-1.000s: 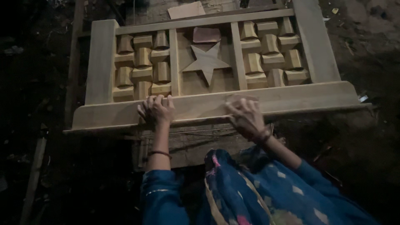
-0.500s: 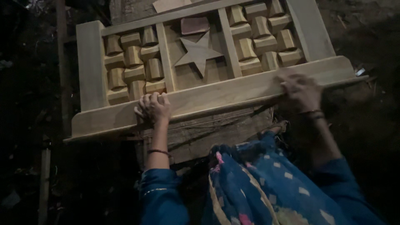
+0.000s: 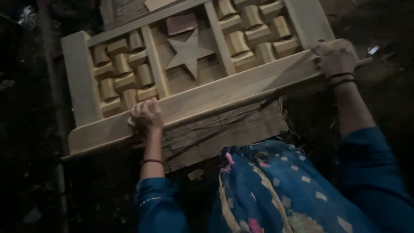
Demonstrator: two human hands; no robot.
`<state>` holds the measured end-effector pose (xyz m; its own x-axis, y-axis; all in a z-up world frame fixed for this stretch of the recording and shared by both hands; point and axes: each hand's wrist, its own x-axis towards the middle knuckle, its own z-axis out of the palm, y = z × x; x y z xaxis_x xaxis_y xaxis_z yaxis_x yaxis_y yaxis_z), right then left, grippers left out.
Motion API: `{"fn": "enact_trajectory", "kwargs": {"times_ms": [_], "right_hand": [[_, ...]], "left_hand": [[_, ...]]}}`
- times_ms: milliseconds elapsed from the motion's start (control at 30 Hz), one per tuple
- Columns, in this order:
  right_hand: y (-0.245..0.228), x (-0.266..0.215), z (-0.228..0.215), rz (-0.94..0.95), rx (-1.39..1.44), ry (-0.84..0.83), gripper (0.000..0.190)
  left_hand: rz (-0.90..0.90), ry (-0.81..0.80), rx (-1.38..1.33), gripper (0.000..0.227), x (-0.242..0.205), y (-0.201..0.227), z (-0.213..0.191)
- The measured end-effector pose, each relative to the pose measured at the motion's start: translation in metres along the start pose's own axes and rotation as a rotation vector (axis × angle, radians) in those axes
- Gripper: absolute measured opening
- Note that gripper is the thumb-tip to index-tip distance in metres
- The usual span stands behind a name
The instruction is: The person sands a wooden decorative panel with a star and geometric patterns using a sanding block. They move the block back and forth across the surface, focusing on the edges and carved details.
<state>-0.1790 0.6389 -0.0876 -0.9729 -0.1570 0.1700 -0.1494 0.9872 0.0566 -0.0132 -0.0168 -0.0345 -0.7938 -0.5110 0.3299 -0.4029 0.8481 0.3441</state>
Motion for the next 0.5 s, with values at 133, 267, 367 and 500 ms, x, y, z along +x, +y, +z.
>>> {"fn": "enact_trajectory", "kwargs": {"times_ms": [133, 267, 367, 500], "right_hand": [[0.011, 0.019, -0.004, -0.185, -0.060, -0.047, 0.017], [0.009, 0.020, -0.001, -0.155, 0.140, -0.109, 0.020], [0.015, 0.025, -0.004, -0.239, 0.322, -0.118, 0.017], [0.028, 0.030, -0.021, -0.362, 0.286, -0.075, 0.017]], "left_hand": [[-0.151, -0.008, -0.023, 0.038, -0.006, 0.000, -0.009], [-0.323, 0.302, 0.015, 0.065, -0.028, 0.004, 0.003], [-0.642, 0.424, 0.143, 0.080, -0.042, 0.003, 0.027], [-1.030, 0.247, 0.318, 0.081, -0.075, 0.021, 0.086]]}}
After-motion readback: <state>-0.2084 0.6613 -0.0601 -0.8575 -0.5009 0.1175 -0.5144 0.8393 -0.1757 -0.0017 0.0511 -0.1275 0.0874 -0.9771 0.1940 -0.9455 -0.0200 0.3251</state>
